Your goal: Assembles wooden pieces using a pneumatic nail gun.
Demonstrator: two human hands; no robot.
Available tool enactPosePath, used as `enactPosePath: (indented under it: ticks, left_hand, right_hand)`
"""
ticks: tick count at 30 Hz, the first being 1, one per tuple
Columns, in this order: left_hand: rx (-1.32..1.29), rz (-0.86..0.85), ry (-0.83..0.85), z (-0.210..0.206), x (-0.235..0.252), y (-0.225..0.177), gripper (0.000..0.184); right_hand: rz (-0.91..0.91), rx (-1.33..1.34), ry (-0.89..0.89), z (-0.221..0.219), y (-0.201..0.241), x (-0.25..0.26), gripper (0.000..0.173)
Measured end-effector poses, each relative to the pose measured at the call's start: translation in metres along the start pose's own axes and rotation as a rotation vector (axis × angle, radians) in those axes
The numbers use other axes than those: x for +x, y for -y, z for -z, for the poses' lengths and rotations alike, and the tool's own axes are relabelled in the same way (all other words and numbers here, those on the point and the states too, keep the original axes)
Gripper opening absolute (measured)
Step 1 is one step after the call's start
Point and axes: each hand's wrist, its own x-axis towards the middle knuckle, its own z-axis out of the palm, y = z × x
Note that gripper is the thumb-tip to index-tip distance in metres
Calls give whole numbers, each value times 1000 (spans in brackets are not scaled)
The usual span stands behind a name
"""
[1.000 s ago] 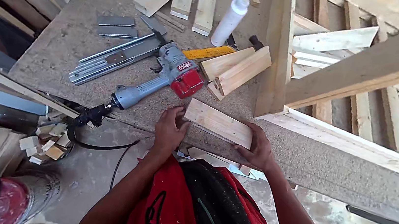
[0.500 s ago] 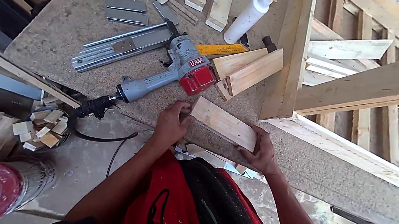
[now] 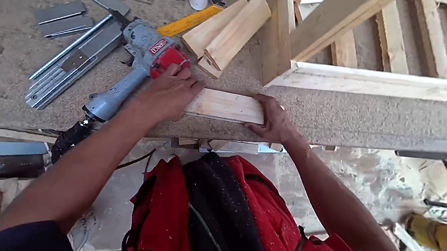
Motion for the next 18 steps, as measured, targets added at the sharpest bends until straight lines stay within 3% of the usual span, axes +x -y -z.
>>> enactPosePath:
  ticks: [6, 12, 14, 18]
  left_hand:
    - [64, -39, 98, -2, 16, 0, 84]
    - [-32, 0, 31, 0, 4, -6, 99]
    - [-242, 151, -100, 1, -19, -14, 97]
    - [-791, 683, -356, -33, -55, -46, 70]
  right_hand:
    - [24, 2, -25, -3, -5, 1, 89]
    - [42, 25, -25, -1, -2, 1, 85]
    - [48, 24, -28, -1, -3, 3, 85]
    - [59, 26, -30, -3, -6, 3, 85]
